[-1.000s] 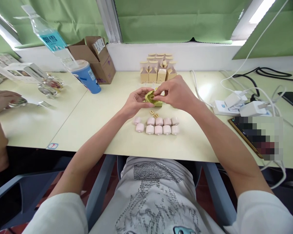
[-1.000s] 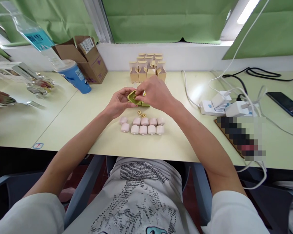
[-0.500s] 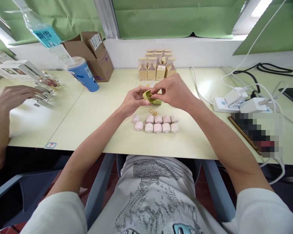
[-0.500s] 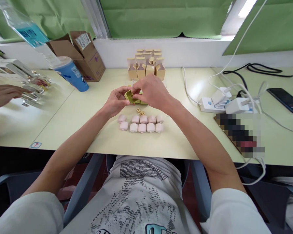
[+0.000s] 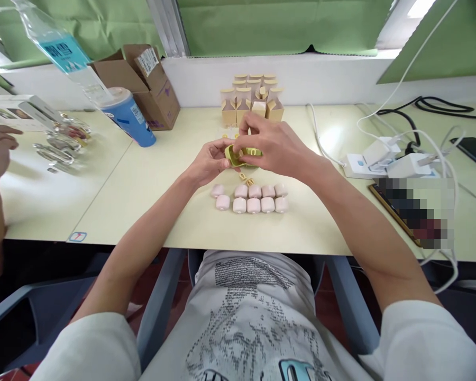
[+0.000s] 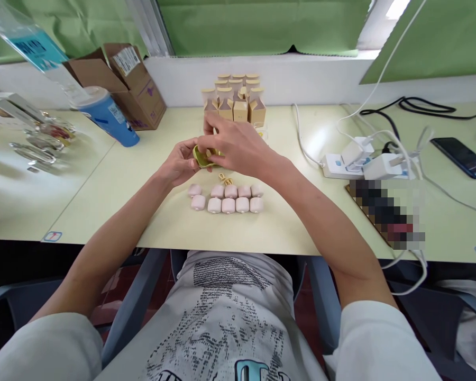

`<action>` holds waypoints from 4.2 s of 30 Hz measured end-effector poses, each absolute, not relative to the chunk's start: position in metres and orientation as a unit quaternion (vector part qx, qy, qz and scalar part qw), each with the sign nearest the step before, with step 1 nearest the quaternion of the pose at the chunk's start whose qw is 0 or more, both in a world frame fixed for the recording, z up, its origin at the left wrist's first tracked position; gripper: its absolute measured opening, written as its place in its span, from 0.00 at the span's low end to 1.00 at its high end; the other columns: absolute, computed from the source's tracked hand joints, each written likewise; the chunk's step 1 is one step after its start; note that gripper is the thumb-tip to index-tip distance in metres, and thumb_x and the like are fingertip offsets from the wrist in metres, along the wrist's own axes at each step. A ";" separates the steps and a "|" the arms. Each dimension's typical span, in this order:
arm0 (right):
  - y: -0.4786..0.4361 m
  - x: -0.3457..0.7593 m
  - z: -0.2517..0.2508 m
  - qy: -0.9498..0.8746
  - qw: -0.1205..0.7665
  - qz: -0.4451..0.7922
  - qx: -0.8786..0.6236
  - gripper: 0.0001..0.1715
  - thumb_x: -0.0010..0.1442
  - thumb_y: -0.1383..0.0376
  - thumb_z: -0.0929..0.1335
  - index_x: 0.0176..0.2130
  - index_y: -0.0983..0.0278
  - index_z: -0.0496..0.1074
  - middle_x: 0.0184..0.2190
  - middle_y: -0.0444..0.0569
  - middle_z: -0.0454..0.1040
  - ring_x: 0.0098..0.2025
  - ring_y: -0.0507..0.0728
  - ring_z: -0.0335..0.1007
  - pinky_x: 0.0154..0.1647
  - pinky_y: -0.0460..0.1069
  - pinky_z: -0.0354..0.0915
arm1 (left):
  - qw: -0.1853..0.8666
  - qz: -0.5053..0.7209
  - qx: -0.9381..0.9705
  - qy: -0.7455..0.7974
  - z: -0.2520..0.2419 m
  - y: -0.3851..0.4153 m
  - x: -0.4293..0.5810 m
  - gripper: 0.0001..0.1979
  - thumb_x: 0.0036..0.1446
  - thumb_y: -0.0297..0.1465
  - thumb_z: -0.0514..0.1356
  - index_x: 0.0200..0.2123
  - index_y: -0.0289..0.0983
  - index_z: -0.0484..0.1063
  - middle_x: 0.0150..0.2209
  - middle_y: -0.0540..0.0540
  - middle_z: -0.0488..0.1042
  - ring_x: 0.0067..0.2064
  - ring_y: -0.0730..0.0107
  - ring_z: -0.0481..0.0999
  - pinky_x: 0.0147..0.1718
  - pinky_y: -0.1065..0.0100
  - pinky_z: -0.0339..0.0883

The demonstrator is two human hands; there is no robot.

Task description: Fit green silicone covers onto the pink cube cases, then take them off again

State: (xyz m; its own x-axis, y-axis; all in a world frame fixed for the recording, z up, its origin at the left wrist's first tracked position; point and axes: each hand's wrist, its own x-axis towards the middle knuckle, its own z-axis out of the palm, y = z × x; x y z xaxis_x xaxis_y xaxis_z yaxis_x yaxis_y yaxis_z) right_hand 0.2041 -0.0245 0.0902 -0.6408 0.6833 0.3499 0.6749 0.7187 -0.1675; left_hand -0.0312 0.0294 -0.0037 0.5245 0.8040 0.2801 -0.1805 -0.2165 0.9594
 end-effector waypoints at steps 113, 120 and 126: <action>0.016 0.217 0.051 -0.883 0.394 0.024 -0.254 0.19 0.76 0.47 0.75 0.58 0.53 0.83 0.56 0.52 0.82 0.46 0.61 0.80 0.47 0.59 0.84 | 0.627 0.517 0.516 0.269 -0.009 0.033 -0.023 0.12 0.55 0.35 0.81 0.40 0.40 0.87 0.37 0.49 0.87 0.36 0.69 0.86 0.37 0.70 0.82; 0.012 0.213 0.054 -0.893 0.369 -0.027 -0.256 0.32 0.76 0.49 0.74 0.74 0.47 0.72 0.62 0.55 0.80 0.60 0.69 0.78 0.59 0.63 0.80 | 0.619 0.560 0.480 0.269 -0.005 0.031 -0.016 0.15 0.56 0.35 0.80 0.27 0.38 0.79 0.27 0.51 0.78 0.27 0.76 0.75 0.26 0.74 0.70; 0.002 0.212 0.058 -0.910 0.270 -0.094 -0.300 0.29 0.81 0.55 0.68 0.75 0.53 0.70 0.66 0.58 0.74 0.56 0.66 0.80 0.51 0.60 0.79 | 0.613 0.567 0.465 0.294 -0.002 0.029 -0.012 0.15 0.63 0.30 0.76 0.26 0.36 0.78 0.25 0.53 0.76 0.26 0.80 0.73 0.27 0.76 0.69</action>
